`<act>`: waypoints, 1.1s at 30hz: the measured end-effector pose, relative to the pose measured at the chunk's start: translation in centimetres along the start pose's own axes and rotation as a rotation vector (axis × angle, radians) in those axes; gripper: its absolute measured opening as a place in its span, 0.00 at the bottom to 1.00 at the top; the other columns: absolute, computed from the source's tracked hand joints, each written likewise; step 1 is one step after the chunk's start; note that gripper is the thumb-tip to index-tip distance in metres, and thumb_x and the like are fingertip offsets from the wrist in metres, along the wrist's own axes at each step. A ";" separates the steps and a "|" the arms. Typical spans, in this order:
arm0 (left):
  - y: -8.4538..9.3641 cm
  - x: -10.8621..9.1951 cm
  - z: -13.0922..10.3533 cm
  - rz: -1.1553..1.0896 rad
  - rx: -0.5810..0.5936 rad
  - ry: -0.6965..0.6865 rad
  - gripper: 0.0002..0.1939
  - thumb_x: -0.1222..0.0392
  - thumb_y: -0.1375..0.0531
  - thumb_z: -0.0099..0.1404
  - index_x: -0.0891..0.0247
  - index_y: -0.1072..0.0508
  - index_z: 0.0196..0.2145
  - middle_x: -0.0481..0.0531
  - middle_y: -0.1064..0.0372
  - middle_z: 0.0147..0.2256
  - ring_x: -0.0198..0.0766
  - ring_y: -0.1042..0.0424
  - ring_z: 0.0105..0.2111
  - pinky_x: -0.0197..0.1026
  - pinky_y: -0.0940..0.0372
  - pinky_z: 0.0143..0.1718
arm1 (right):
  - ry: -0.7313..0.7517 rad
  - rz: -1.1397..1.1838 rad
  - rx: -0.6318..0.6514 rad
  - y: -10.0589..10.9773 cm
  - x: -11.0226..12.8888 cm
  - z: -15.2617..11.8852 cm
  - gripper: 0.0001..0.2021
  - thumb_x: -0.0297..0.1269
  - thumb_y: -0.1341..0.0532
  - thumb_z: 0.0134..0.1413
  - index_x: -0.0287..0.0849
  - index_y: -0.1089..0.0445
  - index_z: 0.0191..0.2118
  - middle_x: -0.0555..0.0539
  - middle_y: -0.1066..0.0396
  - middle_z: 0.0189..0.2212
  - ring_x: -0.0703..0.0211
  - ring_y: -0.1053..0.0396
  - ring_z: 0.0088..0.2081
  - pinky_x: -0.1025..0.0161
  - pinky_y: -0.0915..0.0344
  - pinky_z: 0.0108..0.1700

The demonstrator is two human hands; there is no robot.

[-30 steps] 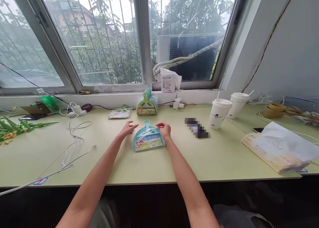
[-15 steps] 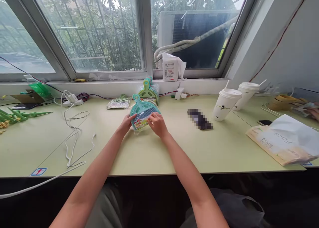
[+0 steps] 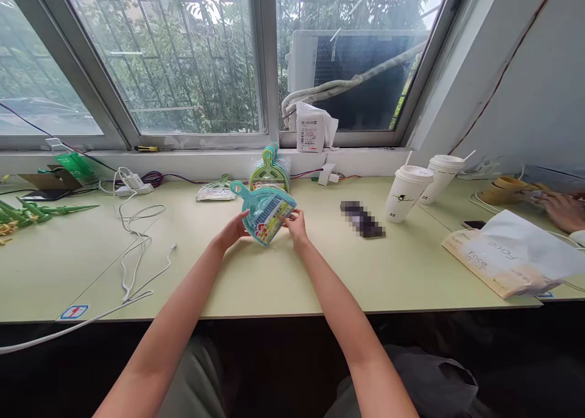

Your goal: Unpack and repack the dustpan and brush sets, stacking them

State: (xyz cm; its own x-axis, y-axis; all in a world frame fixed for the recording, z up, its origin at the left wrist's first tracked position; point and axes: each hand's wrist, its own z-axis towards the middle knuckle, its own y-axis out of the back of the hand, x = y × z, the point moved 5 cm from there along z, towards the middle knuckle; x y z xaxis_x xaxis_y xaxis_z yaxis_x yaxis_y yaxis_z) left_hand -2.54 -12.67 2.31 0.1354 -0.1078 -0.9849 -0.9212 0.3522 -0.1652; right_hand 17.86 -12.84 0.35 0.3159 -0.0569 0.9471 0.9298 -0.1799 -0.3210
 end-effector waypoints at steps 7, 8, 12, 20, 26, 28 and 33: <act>2.0 0.6 0.8 0.073 -0.213 -0.022 0.30 0.35 0.41 0.57 0.69 0.26 0.37 0.60 0.27 0.35 0.40 0.27 0.34 0.43 0.30 0.39 | -0.019 0.042 -0.039 0.7 1.4 -0.2 0.22 0.23 0.34 0.46 0.38 0.37 0.49 0.46 0.24 0.33 0.60 0.27 0.32 0.60 0.26 0.37; 2.4 0.8 0.9 0.061 -0.238 -0.015 0.27 0.38 0.39 0.57 0.70 0.26 0.36 0.59 0.27 0.34 0.39 0.27 0.32 0.43 0.30 0.38 | -0.016 0.036 -0.032 0.8 1.5 -0.3 0.21 0.23 0.34 0.46 0.37 0.35 0.48 0.46 0.24 0.33 0.60 0.26 0.32 0.60 0.26 0.37; 3.4 1.0 0.8 0.051 -0.281 0.023 0.22 0.45 0.41 0.63 0.71 0.26 0.39 0.60 0.26 0.34 0.38 0.26 0.28 0.43 0.30 0.35 | -0.019 0.019 -0.009 1.0 1.7 -0.1 0.14 0.23 0.34 0.46 0.34 0.29 0.42 0.44 0.24 0.34 0.60 0.26 0.32 0.61 0.26 0.37; 6.1 -1.0 -0.4 -0.049 -0.540 -0.124 0.31 0.40 0.53 0.68 0.73 0.32 0.49 0.68 0.29 0.45 0.39 0.24 0.29 0.38 0.31 0.30 | -0.069 0.020 0.023 1.5 1.5 0.5 0.12 0.22 0.33 0.45 0.33 0.29 0.38 0.44 0.24 0.31 0.60 0.26 0.29 0.61 0.25 0.35; 7.1 -1.8 -1.3 0.079 -0.523 -0.110 0.38 0.40 0.36 0.55 0.62 0.38 0.58 0.63 0.30 0.48 0.42 0.23 0.33 0.37 0.32 0.30 | -0.061 0.049 -0.062 2.6 1.9 0.5 0.12 0.20 0.33 0.44 0.34 0.31 0.38 0.44 0.24 0.33 0.60 0.25 0.31 0.62 0.25 0.35; 6.5 -1.8 -1.5 0.134 -0.455 -0.073 0.39 0.40 0.35 0.53 0.59 0.37 0.58 0.62 0.30 0.49 0.43 0.23 0.35 0.37 0.32 0.31 | -0.055 0.071 -0.079 2.6 2.1 0.4 0.13 0.20 0.33 0.44 0.35 0.31 0.37 0.45 0.25 0.34 0.60 0.25 0.31 0.61 0.24 0.36; 5.8 -2.0 -1.8 0.299 -0.368 -0.052 0.37 0.48 0.31 0.50 0.61 0.33 0.55 0.62 0.28 0.46 0.41 0.24 0.33 0.35 0.35 0.30 | -0.040 0.113 -0.099 3.1 2.3 0.4 0.11 0.20 0.34 0.45 0.35 0.31 0.37 0.45 0.25 0.35 0.61 0.26 0.31 0.62 0.24 0.37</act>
State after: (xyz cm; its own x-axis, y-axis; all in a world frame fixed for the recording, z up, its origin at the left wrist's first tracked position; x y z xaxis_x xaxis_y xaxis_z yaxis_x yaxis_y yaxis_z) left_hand -8.84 -12.10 3.43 -0.1459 -0.0021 -0.9893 -0.9893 0.0070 0.1459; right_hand 21.52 -13.09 1.56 0.4267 -0.0433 0.9034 0.8653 -0.2710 -0.4217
